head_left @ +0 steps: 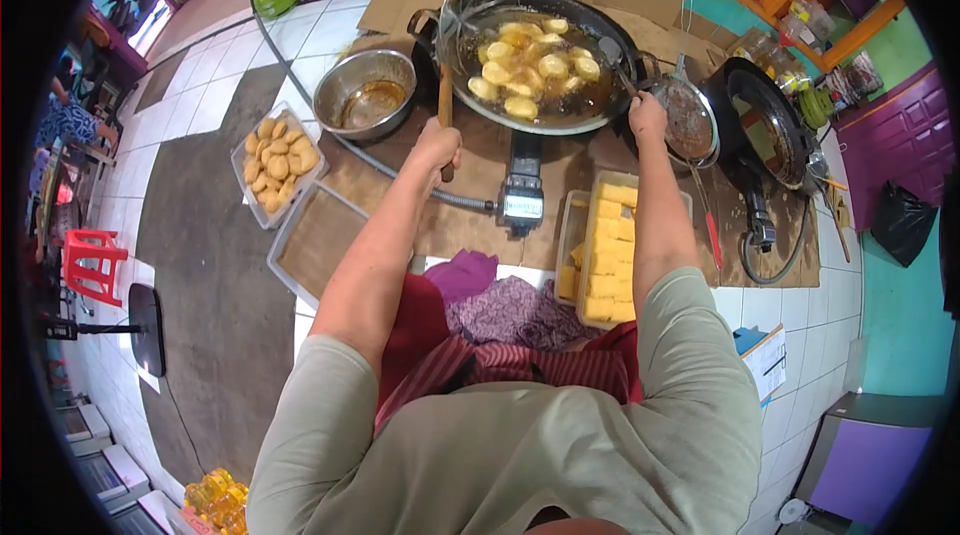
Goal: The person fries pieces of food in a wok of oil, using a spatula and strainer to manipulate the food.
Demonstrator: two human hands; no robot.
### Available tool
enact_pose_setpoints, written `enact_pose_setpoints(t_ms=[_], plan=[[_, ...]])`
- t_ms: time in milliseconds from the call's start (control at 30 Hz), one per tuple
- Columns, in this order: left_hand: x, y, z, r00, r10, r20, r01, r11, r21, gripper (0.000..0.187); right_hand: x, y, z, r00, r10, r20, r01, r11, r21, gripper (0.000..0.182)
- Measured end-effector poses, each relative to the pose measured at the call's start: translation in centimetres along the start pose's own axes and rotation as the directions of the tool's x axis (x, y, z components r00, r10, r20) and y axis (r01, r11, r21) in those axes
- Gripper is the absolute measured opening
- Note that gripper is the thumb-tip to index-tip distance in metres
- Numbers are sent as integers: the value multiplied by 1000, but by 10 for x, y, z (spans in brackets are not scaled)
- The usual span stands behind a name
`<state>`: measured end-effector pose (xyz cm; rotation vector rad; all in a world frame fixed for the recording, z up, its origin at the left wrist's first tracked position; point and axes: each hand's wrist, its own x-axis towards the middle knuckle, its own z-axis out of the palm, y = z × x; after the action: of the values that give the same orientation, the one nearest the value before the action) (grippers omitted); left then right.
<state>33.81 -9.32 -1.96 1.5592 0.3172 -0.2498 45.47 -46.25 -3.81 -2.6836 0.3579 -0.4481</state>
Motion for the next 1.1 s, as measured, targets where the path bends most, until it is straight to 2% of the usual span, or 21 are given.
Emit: enact_pose_setpoints(t_ms=[67, 233, 367, 400, 533, 633, 767, 867, 1000, 1100], plan=[[2, 9, 1, 984, -154, 87, 167, 973, -162, 4, 20, 3, 15, 1000, 6, 14, -6, 1000, 21, 34], [6, 11, 2, 954, -240, 182, 289, 899, -328, 9, 51, -5, 50, 999, -26, 41, 23, 996, 89, 36], [11, 14, -1, 940, -271, 208, 335, 852, -403, 7, 61, -28, 68, 995, -81, 63, 72, 988, 136, 35], [13, 13, -1, 949, -260, 179, 311, 865, -395, 6, 58, -33, 68, 993, -87, 79, 75, 986, 146, 36], [19, 8, -1, 971, -223, 89, 240, 897, -372, 12, 36, -35, 51, 966, -260, 6, 256, 956, 140, 33], [10, 13, -3, 985, -161, 68, 174, 947, -271, 16, 16, -24, 24, 962, -272, -18, 272, 955, 119, 32], [3, 11, -6, 989, -140, 40, 145, 977, -160, 19, 24, -5, 23, 982, -187, -2, 187, 982, -18, 33], [3, 12, -10, 981, -178, 80, 191, 964, -185, 19, 37, 0, 34, 987, -160, 11, 159, 987, 13, 32], [7, 8, -13, 969, -209, 130, 229, 960, -160, 18, 43, -12, 50, 972, -226, 66, 221, 972, 86, 32], [8, 5, -13, 986, -148, 72, 155, 983, -102, 19, 28, -15, 46, 959, -275, 68, 263, 953, 149, 33]])
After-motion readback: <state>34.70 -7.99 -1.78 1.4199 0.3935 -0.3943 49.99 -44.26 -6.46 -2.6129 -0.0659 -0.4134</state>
